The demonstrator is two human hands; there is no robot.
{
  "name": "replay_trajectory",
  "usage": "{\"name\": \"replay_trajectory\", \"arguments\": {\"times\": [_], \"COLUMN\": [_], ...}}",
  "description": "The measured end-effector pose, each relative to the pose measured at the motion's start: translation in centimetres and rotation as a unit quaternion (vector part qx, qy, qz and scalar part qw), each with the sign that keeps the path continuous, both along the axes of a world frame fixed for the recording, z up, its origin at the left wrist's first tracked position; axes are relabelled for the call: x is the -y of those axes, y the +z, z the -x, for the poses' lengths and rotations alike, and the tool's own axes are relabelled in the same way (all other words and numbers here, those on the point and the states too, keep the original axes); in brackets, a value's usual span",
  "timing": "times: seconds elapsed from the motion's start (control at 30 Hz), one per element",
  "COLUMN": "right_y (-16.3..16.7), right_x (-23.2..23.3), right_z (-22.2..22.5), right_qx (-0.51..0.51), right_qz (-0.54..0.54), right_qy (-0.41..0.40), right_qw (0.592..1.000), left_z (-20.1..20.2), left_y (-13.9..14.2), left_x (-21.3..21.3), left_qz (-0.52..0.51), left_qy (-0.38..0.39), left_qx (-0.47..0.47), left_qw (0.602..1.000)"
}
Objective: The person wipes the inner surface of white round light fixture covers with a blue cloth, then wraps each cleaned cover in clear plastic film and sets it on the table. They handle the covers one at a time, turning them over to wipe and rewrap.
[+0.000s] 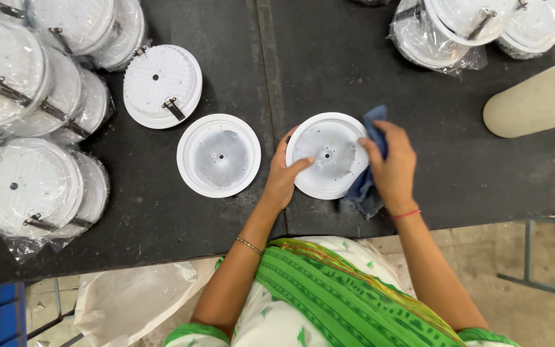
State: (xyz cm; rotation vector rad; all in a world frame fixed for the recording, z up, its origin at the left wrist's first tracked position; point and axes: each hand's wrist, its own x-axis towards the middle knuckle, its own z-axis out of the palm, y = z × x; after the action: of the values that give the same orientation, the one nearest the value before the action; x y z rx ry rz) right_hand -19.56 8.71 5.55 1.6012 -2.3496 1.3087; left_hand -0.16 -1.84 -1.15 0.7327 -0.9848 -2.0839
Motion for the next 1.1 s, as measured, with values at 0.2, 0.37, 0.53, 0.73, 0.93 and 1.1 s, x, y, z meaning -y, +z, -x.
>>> {"name": "replay_trajectory", "arguments": {"times": [0.2, 0.37, 0.53, 0.73, 0.93, 1.1], "right_y": [-0.7, -1.3, -1.9, -2.1, -0.5, -0.2], "right_x": [-0.1, 1.6, 4.2, 5.9, 4.2, 6.5], "right_z": [-2.7, -3.0, -4.0, -6.5, -7.7, -6.3], "right_qx": [-0.07, -0.121, -0.097, -0.05, -0.074, -0.119], "right_qz": [-0.06, -0.081, -0.08, -0.055, -0.083, -0.089], "right_qy": [0.021, 0.03, 0.079, 0.183, 0.257, 0.21], "right_qw": [0.996, 0.989, 0.989, 0.98, 0.96, 0.966], "left_z": [-2.0, -2.2, -2.4, -2.7, -2.3, -2.1], "left_y": [0.8, 1.2, 0.6, -1.0, -1.9, -2.5], "left_x": [1.1, 2.1, 2.5, 2.4, 1.8, 1.7], "left_qz": [-0.022, -0.065, -0.063, -0.041, 0.011, 0.007], "left_qy": [-0.08, -0.106, -0.112, -0.11, -0.096, -0.093], "left_qx": [-0.055, -0.052, -0.067, -0.005, -0.041, -0.07], "left_qw": [0.995, 0.991, 0.989, 0.993, 0.994, 0.993]}}
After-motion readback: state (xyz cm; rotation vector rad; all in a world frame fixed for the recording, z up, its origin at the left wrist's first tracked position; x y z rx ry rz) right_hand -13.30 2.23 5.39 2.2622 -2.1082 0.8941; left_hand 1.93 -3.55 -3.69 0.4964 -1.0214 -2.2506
